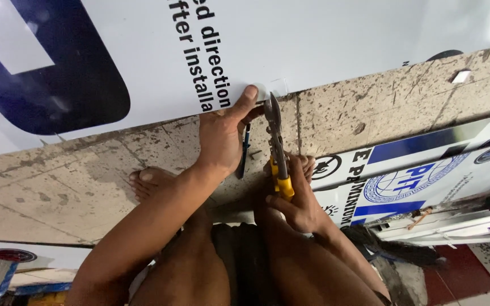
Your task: The person cuts into a composite aluminium panel using a pair of shears while squatting on the floor. They use a utility knife to refine the edges and a marker pen to draw layout lines on the material surface.
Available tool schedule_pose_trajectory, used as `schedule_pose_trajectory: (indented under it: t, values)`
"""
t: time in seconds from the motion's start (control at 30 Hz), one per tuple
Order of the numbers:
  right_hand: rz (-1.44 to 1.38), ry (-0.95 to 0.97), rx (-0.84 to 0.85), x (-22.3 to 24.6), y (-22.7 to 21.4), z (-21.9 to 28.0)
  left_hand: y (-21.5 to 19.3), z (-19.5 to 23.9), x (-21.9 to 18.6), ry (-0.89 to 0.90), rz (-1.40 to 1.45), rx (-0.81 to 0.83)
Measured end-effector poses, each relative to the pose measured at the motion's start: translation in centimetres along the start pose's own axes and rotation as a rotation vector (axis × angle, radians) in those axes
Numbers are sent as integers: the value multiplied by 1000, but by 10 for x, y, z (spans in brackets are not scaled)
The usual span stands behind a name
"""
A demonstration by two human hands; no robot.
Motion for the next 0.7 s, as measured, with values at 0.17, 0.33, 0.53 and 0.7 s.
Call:
schedule_pose_trajectory:
  t: [0.17,0.33,0.53,0.7]
  values:
    - [4,-11,-7,-3,-1,-5,-27,-5,25,27,16,-4]
    - [-42,-23,-36,-4,2,-5,-14,-5,14,29,31,-9]
    - [-28,-49,-52,-13,7,-5,-13,0,14,24,-14,-13]
    - [28,-36,-61,-18,1,-3,-9,0,11,39,-28,-8]
Point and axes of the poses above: each hand's wrist, its own z-axis away from the middle knuckle, its own y-axis out of the palm, x = y × z, the point moved 6 cm from there along -z, towards the middle knuckle, and after that the axes turned 9 degrees about z, right-handed, at the moved point
